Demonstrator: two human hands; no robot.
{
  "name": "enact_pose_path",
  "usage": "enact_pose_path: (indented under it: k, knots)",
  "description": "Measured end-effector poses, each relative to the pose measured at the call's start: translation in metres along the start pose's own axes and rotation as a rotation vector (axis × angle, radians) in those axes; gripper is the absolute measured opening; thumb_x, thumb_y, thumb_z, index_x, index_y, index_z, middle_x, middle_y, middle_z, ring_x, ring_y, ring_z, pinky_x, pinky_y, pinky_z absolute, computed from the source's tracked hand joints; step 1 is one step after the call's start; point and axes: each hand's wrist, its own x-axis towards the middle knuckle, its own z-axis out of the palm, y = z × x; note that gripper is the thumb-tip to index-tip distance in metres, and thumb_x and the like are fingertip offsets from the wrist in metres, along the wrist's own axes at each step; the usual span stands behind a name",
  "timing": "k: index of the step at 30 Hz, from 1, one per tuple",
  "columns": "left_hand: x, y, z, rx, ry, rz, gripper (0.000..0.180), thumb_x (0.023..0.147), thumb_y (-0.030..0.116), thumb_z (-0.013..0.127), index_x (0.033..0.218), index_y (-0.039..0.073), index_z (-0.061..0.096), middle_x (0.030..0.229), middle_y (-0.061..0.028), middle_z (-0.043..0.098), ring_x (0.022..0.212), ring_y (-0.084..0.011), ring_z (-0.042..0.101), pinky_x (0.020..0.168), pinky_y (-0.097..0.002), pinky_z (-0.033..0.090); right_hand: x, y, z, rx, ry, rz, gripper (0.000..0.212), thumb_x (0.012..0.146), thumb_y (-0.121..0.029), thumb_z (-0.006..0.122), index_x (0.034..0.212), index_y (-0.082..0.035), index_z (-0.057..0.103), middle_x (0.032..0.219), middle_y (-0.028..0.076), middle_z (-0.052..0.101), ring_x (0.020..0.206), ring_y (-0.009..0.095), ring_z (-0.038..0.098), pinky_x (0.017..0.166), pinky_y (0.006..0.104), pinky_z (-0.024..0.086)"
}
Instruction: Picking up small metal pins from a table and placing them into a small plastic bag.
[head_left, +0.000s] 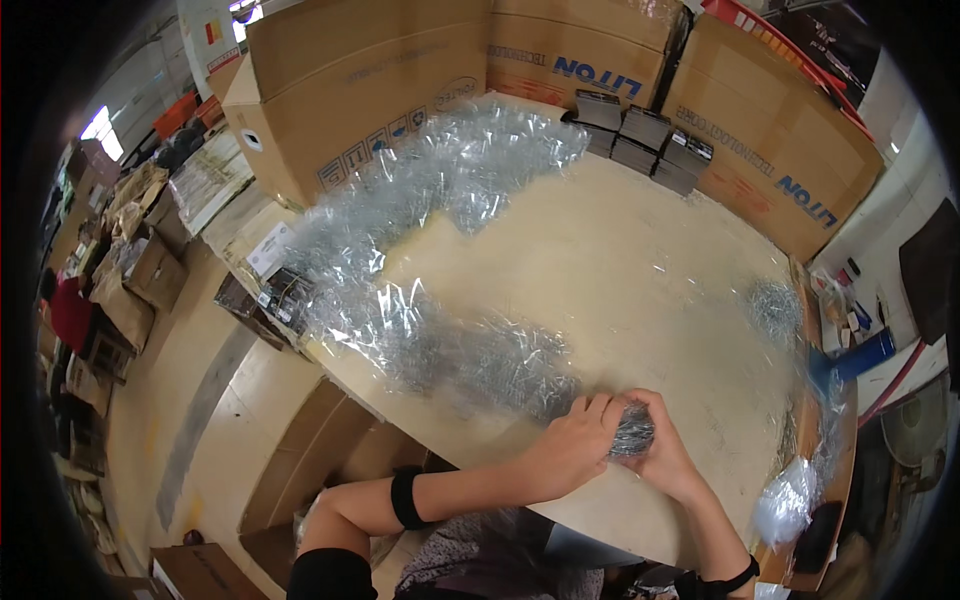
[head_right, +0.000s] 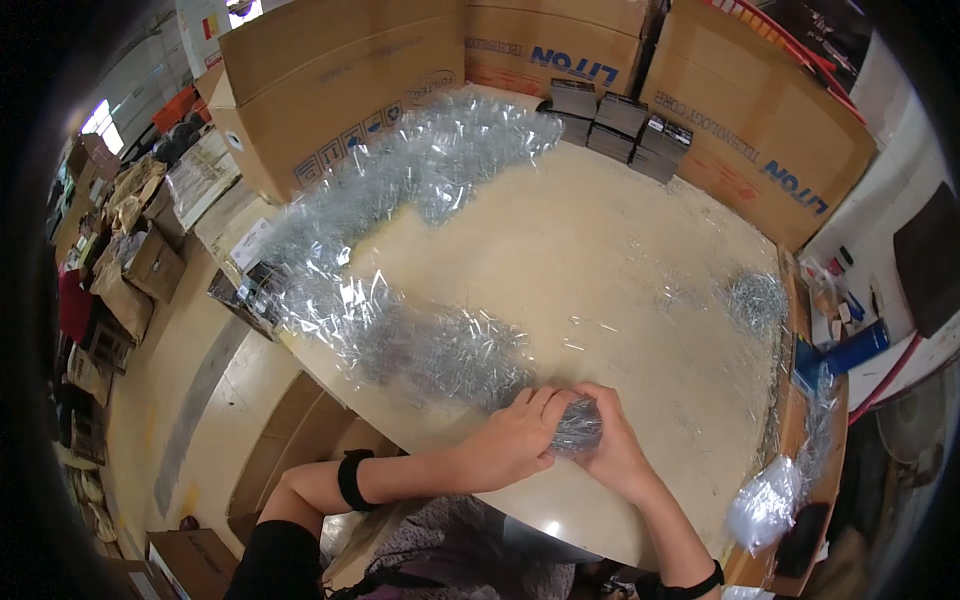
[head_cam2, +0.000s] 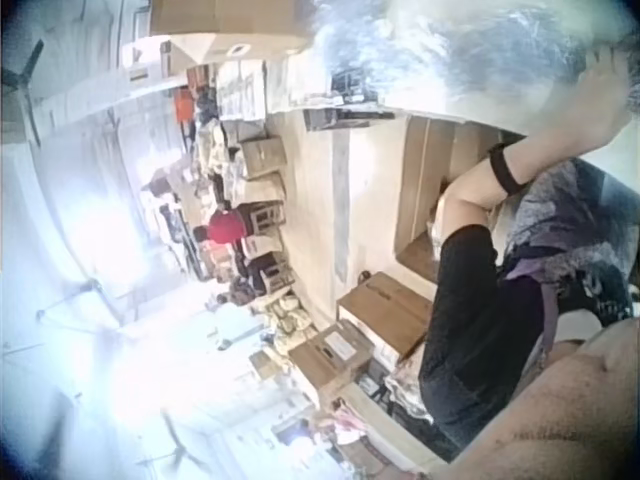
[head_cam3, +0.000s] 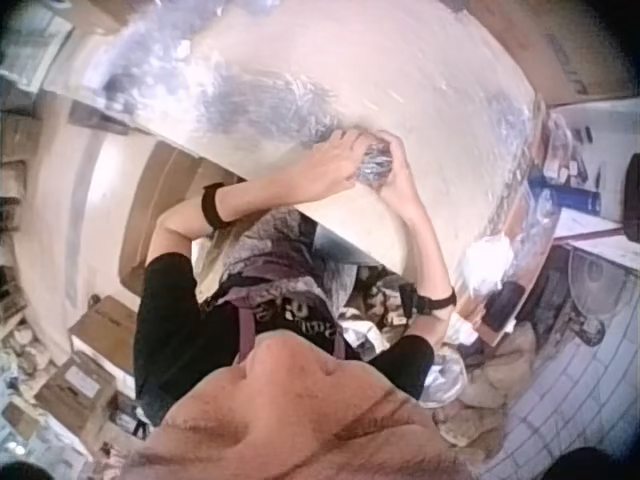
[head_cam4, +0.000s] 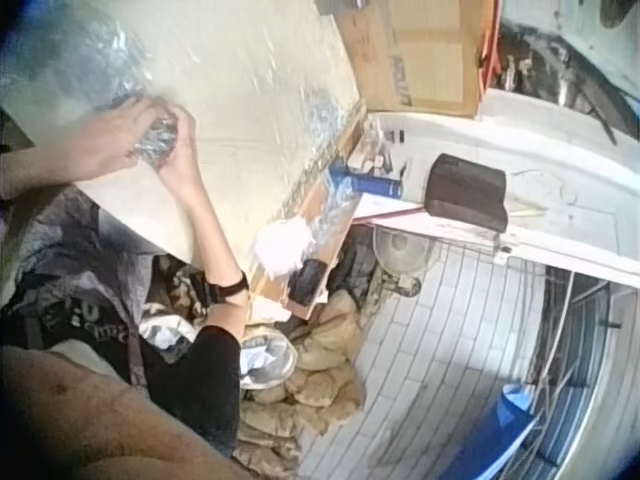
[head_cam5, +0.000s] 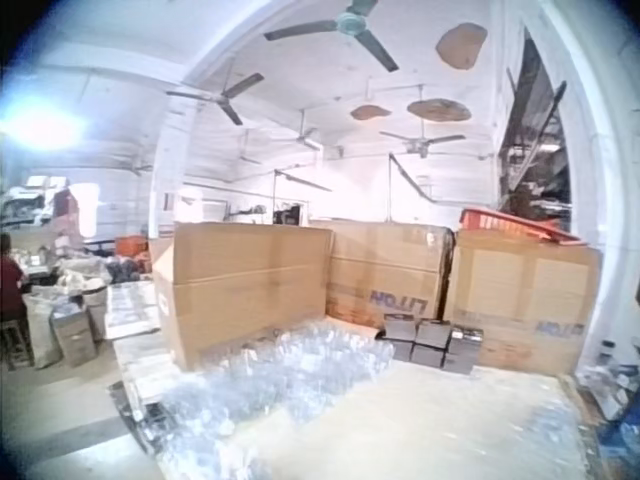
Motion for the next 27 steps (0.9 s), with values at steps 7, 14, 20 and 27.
enact_pose_path:
  k: [7,14,20,27]
  knots:
    - [0.027,-0.032,-0.122,0.207,0.18,0.103,0.074,0.067,0.011,0.074,0.131,-0.001,0.038,0.119,-0.0195,0.048,0.112,-0.0362,0.05,0.093,-0.0433,0.045,0.103,-0.082,0.008,-0.121,0.109,-0.311,0.082,0.064,0.002,0.083,0.131,-0.009,0.036,0.122,0.014,0.044,0.114,0.028,0.049,0.097,0.0361,0.042]
    - [0.042,-0.18,-0.237,0.255,0.107,-0.043,0.078,0.062,0.011,0.08,0.132,0.011,0.045,0.131,-0.0135,0.049,0.125,-0.0336,0.045,0.104,-0.0396,0.039,0.291,-0.081,0.114,0.017,0.217,-0.385,0.084,0.058,-0.003,0.084,0.127,-0.007,0.035,0.12,0.02,0.043,0.113,0.039,0.046,0.097,0.0417,0.041]
    - [0.051,-0.255,-0.243,0.604,-0.021,-0.393,0.106,0.055,0.017,0.087,0.144,0.017,0.03,0.141,-0.014,0.041,0.133,-0.0346,0.034,0.108,-0.0523,0.026,0.324,-0.086,0.165,-0.556,0.271,-0.076,0.092,0.062,-0.029,0.086,0.134,-0.011,0.032,0.122,0.018,0.046,0.118,0.036,0.046,0.093,0.0525,0.037]
    - [0.043,-0.241,-0.226,0.671,0.067,-0.316,0.131,0.046,0.028,0.092,0.15,0.013,0.015,0.147,-0.0162,0.033,0.138,-0.0356,0.028,0.109,-0.057,0.021,0.313,-0.075,0.131,-0.45,0.081,0.09,0.112,0.061,-0.041,0.087,0.138,0.008,0.022,0.131,0.027,0.045,0.121,0.041,0.048,0.098,0.0455,0.041]
